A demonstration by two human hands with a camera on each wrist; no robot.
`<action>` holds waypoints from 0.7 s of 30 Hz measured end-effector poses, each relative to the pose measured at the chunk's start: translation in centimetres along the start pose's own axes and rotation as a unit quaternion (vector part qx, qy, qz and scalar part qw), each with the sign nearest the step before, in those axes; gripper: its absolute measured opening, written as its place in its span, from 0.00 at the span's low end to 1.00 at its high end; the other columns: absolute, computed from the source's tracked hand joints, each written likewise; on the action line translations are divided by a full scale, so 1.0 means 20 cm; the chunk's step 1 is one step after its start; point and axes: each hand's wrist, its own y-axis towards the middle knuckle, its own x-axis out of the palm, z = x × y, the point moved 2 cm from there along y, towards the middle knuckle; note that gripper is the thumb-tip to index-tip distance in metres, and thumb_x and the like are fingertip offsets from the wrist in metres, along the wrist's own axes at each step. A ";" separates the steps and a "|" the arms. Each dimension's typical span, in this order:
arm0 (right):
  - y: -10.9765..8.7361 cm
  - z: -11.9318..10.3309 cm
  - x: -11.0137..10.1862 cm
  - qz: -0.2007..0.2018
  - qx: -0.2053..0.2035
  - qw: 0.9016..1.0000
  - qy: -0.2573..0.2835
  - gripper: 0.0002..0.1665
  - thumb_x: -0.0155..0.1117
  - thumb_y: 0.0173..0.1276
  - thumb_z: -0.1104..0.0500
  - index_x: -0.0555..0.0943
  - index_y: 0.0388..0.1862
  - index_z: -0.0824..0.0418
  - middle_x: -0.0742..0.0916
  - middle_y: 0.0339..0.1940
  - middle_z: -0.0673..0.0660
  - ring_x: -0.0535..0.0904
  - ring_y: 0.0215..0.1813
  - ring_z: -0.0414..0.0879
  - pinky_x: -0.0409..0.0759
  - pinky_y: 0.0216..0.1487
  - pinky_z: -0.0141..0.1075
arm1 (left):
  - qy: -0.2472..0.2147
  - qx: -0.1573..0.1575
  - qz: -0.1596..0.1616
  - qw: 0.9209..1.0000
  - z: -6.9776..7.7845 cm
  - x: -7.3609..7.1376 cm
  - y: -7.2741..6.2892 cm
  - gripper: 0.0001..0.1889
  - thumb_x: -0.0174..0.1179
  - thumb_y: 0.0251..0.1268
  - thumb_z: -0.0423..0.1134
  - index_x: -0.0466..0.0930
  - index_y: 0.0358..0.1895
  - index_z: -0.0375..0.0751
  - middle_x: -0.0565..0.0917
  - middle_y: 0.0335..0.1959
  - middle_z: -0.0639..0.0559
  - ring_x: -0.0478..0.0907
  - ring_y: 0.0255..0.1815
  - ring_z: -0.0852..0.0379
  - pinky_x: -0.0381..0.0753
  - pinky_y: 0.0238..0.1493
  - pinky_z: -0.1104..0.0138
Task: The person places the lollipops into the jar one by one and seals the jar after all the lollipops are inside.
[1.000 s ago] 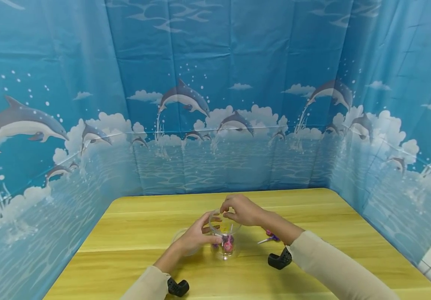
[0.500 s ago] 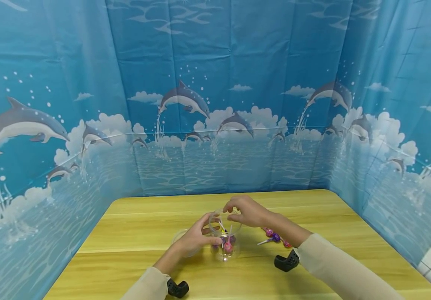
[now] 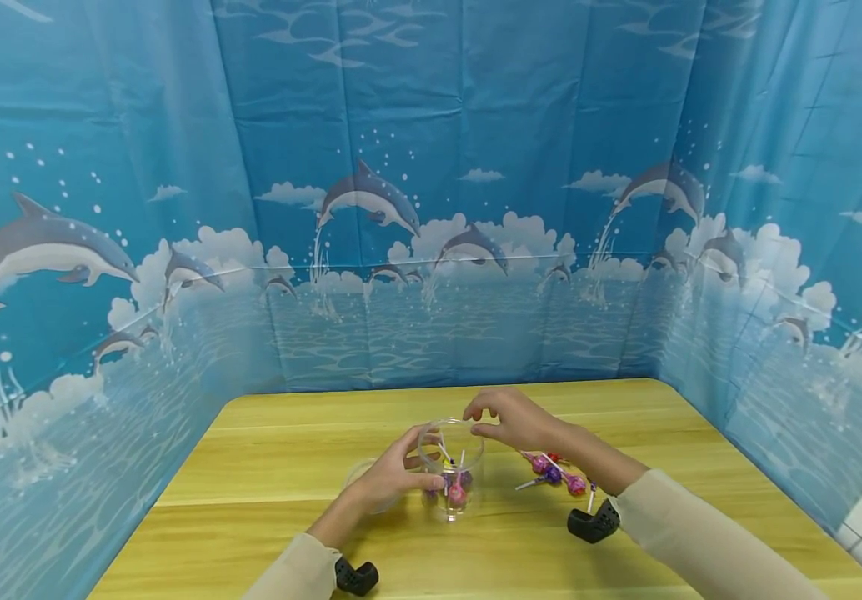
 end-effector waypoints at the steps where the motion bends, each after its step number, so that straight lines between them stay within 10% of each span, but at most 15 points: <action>1: 0.00 0.01 0.00 0.002 0.000 1.000 0.002 0.10 0.69 0.74 0.61 0.88 0.51 0.58 0.88 0.46 0.50 0.83 0.49 0.49 0.83 0.48 0.50 | 0.001 0.000 0.000 1.000 0.00 0.00 0.00 0.40 0.69 0.70 0.33 0.59 0.80 0.47 0.67 0.72 0.41 0.68 0.72 0.38 0.79 0.62 0.52; 21: -0.22 0.13 -0.09 0.023 0.034 0.999 0.007 0.08 0.70 0.73 0.61 0.88 0.49 0.56 0.85 0.41 0.43 0.78 0.39 0.39 0.79 0.37 0.39 | 0.005 0.003 0.001 1.000 0.01 -0.01 -0.01 0.40 0.69 0.69 0.32 0.60 0.80 0.47 0.67 0.72 0.43 0.67 0.74 0.39 0.79 0.63 0.55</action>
